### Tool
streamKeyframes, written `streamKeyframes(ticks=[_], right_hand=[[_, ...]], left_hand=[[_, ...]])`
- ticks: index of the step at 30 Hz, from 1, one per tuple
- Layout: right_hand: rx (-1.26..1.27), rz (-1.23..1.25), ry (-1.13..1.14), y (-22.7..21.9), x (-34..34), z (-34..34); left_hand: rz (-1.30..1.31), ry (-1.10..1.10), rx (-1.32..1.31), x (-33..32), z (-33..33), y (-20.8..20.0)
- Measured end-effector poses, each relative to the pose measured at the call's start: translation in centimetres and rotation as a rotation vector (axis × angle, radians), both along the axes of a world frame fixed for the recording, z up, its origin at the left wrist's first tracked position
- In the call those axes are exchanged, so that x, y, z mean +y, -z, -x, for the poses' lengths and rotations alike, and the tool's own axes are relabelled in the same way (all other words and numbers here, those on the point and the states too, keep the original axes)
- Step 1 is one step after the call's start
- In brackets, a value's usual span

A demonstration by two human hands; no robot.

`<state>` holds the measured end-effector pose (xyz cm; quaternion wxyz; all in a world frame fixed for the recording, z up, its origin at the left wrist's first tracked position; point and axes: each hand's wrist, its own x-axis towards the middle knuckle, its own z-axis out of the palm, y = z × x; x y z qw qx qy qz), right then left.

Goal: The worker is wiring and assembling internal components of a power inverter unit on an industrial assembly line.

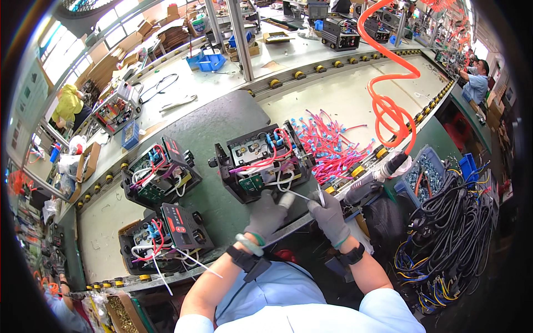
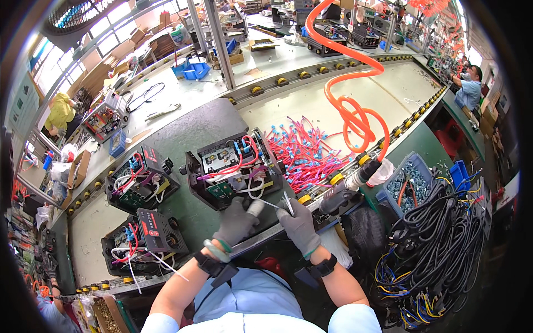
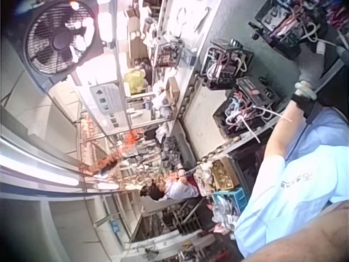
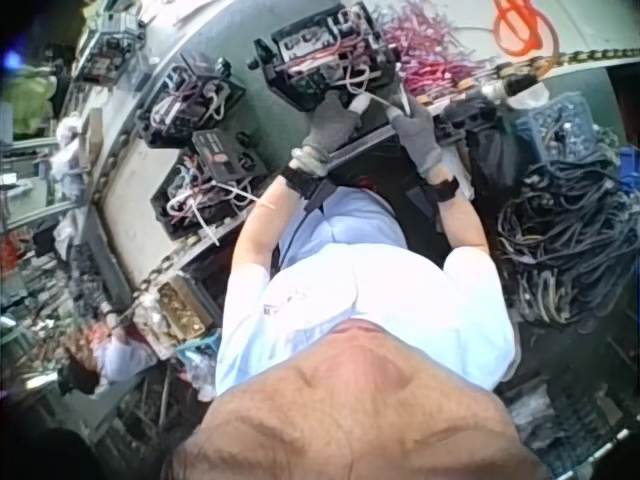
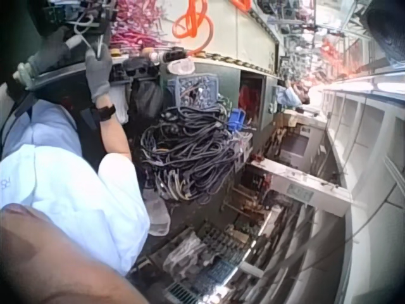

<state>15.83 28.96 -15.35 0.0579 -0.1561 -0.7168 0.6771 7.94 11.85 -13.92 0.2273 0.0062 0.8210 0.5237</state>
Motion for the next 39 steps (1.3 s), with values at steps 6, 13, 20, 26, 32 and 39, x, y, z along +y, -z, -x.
streamKeyframes(ticks=[6,13,20,26,32,39], right_hand=[[0.129,-0.028,-0.019,-2.0,-1.7,0.5],[0.076,-0.490,-0.079,0.0,-0.9,1.9],[0.040,-0.457,-0.021,1.6,-5.2,4.6],[0.090,-0.288,-0.093,2.8,-6.1,4.3],[-0.108,0.439,-0.249,-1.3,-4.5,3.8],[-0.191,0.515,-0.283,-1.4,-4.7,4.7]], left_hand=[[0.081,-0.142,0.434,1.5,1.7,6.1],[-0.203,-0.036,-0.280,-3.9,1.5,-1.2],[-0.418,-0.058,-0.504,-4.1,2.1,-1.5],[-0.520,-0.283,-0.319,-2.3,0.4,1.0],[-0.422,-0.476,0.247,-0.8,-1.2,5.8],[-0.191,-0.284,0.566,-2.1,-0.6,4.9]])
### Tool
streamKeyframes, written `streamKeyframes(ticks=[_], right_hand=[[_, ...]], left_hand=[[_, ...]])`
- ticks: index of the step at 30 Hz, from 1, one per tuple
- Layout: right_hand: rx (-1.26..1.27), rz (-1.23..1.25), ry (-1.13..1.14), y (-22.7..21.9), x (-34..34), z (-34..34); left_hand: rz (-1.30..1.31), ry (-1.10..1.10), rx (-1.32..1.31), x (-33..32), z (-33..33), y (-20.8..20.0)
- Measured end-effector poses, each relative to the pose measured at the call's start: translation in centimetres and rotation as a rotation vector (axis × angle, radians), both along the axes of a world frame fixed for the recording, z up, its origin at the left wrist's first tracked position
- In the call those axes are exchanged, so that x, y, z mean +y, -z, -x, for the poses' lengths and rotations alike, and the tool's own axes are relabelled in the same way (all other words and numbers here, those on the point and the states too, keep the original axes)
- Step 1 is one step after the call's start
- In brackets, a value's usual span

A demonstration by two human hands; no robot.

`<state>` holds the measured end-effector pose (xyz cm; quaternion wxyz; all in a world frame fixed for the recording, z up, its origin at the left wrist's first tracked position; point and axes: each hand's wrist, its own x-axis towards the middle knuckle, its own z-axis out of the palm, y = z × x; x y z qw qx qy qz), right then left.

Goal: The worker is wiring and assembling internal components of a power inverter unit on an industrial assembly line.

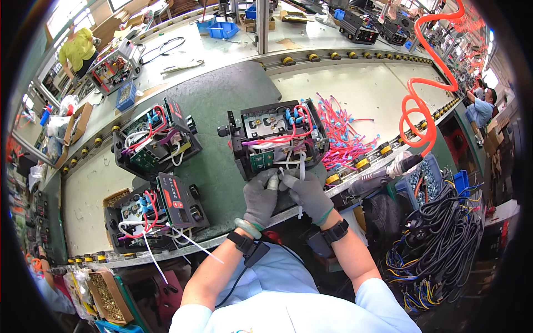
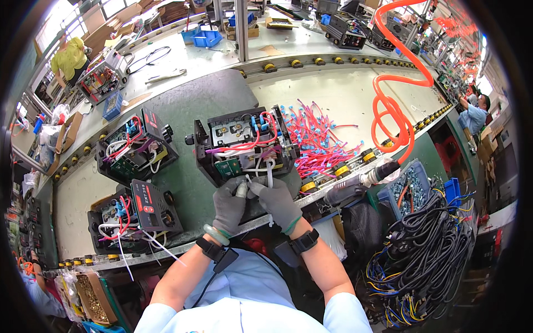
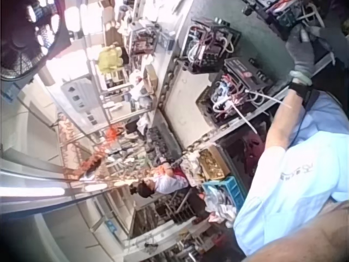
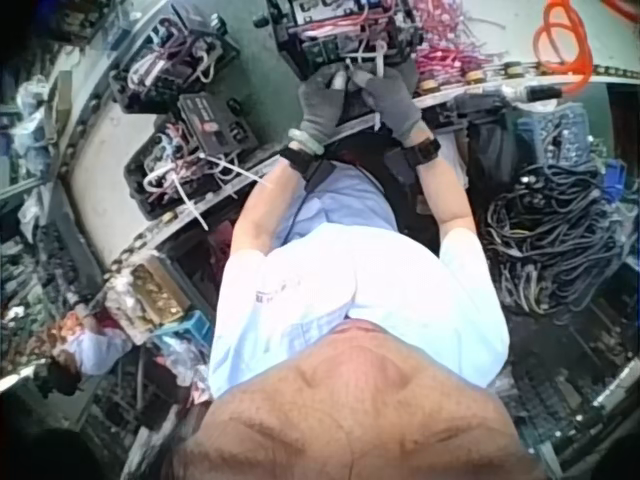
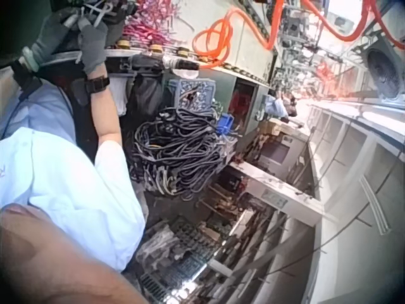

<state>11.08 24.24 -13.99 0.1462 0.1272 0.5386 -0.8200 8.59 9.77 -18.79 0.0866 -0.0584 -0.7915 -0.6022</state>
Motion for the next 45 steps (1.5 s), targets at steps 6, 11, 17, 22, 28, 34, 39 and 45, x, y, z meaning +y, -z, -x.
streamKeyframes(ticks=[6,11,17,22,28,34,39,45], right_hand=[[0.025,-0.126,0.045,-0.4,-0.6,-0.1],[0.068,-0.168,0.055,-0.7,-1.2,0.0],[0.056,-0.110,0.037,-0.6,-0.9,-0.1],[0.231,-0.559,-0.025,2.3,0.4,-0.2],[0.838,-1.689,-0.082,2.9,0.4,-1.3],[0.632,-1.532,-0.069,3.5,0.1,-0.3],[-0.058,-0.504,-0.179,1.8,-0.1,1.1],[-0.108,-0.439,-0.290,0.5,0.6,0.9]], left_hand=[[0.019,0.006,-0.075,0.0,0.1,-0.9],[-0.010,0.004,-0.031,-0.1,0.2,-0.5],[-0.002,0.036,-0.036,-0.2,0.3,-0.2],[-0.024,0.081,-0.264,-0.6,1.0,-0.6],[-0.201,0.164,-0.568,-0.9,1.8,-4.0],[-0.229,0.132,-0.666,-0.6,1.1,-5.7],[-0.198,0.138,-0.650,-0.6,1.0,-5.3],[-0.103,0.151,-0.577,-0.4,1.0,-4.2]])
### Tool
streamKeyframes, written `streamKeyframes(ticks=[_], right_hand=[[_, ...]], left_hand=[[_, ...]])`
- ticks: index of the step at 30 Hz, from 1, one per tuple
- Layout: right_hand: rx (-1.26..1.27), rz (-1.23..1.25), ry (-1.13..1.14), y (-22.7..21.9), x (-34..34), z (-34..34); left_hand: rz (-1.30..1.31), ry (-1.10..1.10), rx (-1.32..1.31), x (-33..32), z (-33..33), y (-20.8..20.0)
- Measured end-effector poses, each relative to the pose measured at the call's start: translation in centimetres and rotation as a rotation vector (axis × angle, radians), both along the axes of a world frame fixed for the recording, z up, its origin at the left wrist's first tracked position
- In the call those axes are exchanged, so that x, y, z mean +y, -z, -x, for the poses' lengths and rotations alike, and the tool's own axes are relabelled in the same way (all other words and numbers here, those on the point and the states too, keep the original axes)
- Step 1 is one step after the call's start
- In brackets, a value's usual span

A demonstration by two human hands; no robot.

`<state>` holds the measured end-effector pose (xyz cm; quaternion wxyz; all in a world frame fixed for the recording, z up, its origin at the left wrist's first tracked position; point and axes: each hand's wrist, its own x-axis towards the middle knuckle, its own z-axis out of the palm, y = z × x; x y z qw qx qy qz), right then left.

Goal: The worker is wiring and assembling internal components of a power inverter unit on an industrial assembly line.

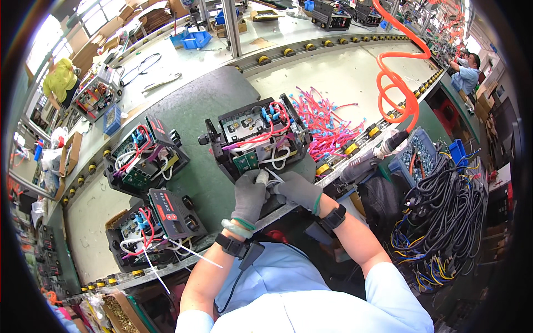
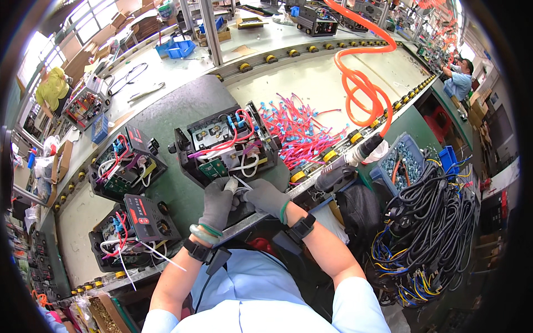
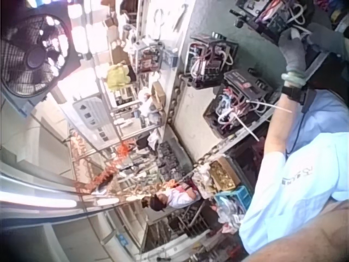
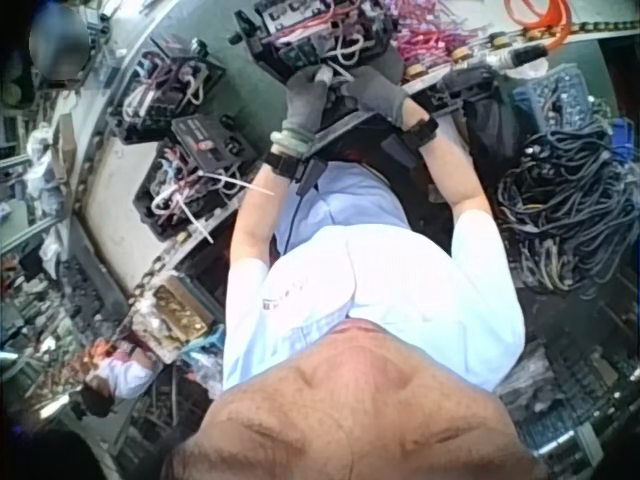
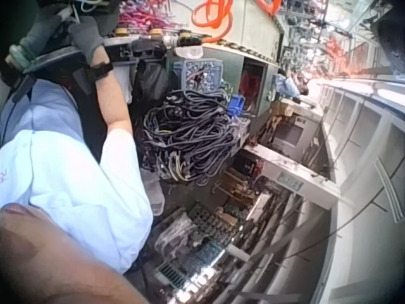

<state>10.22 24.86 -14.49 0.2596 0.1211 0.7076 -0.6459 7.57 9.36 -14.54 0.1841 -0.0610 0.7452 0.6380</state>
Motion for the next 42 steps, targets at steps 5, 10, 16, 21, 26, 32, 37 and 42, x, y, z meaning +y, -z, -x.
streamKeyframes(ticks=[5,10,16,21,26,32,37,42], right_hand=[[-0.010,-0.035,-0.019,0.0,0.1,0.4],[-0.021,-0.029,-0.118,0.1,0.7,0.5],[0.444,-0.268,0.166,0.2,-0.6,-1.9],[0.074,0.468,0.310,-0.3,0.0,-1.6],[0.123,0.290,0.335,-1.1,-0.8,-1.2],[0.140,0.227,0.396,-1.0,-1.7,-0.7],[0.114,0.106,0.385,-0.4,-1.8,0.0],[0.141,-0.117,0.367,-0.2,-2.1,0.2]], left_hand=[[0.072,0.009,0.067,0.5,-0.4,0.2],[0.305,0.077,0.494,-0.3,0.2,3.0],[0.440,-0.004,0.563,-0.4,-0.9,3.0],[0.086,-0.043,0.512,-0.4,-0.5,3.7],[-0.030,-0.014,0.520,-0.6,-0.6,3.9],[-0.016,-0.042,0.472,-0.8,-0.5,4.2],[0.048,-0.035,0.499,-0.6,-0.3,4.2],[0.138,-0.033,0.682,-0.7,-0.2,4.7]])
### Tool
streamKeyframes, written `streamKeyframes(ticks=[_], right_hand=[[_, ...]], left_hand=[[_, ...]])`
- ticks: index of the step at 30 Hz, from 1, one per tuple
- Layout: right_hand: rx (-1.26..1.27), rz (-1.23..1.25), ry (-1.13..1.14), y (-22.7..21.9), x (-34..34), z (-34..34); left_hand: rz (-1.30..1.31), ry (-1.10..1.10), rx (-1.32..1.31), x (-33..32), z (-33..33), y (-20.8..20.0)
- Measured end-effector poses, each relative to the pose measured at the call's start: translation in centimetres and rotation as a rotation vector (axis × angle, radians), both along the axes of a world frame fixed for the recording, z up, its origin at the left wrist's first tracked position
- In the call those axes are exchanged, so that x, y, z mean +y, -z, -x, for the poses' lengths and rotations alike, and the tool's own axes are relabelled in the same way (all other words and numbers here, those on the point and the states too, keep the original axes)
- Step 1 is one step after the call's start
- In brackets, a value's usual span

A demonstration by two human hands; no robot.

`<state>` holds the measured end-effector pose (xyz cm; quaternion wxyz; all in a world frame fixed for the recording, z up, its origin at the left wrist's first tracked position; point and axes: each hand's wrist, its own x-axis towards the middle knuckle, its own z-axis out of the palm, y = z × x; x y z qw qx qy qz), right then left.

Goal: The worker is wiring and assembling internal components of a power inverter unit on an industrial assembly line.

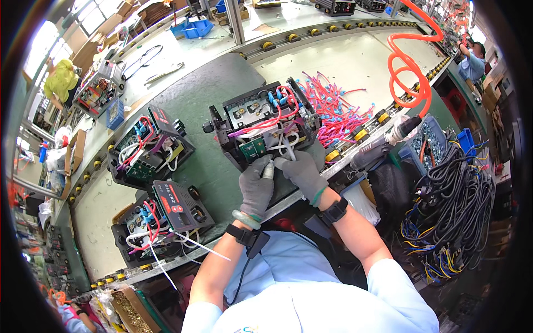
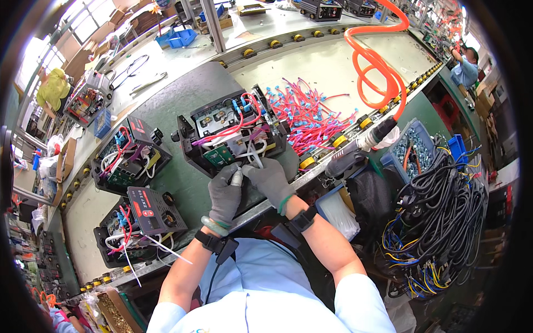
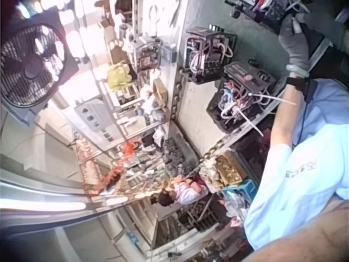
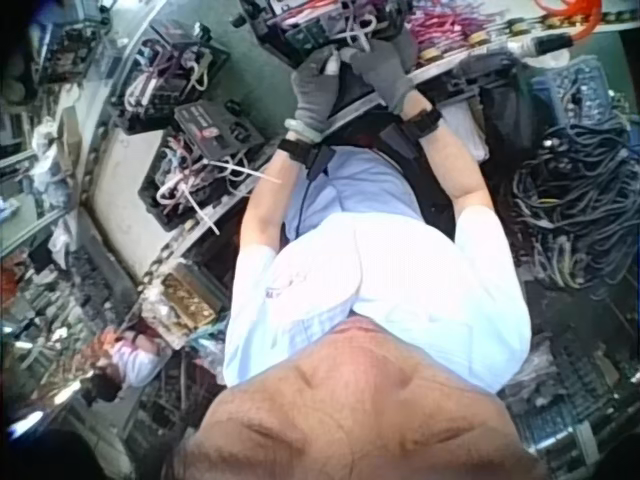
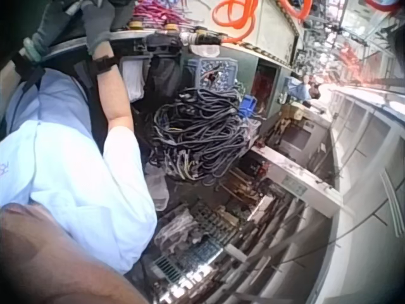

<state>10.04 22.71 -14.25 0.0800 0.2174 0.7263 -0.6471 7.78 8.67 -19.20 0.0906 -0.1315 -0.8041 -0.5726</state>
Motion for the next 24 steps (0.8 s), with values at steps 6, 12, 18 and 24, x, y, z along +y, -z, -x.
streamKeyframes(ticks=[6,12,18,24], right_hand=[[0.063,0.273,0.059,-1.1,0.0,-0.9],[0.045,0.257,0.039,-0.6,0.1,-0.3],[0.027,0.120,0.075,0.0,0.4,0.0],[0.094,0.302,0.030,-0.5,0.2,-0.9]], left_hand=[[-0.024,-0.005,-0.105,0.1,-0.2,-0.7],[-0.032,0.006,-0.090,0.2,-0.1,-1.0],[-0.031,0.020,-0.085,0.0,-0.1,-0.4],[-0.058,0.014,-0.110,0.0,-0.3,-0.5]])
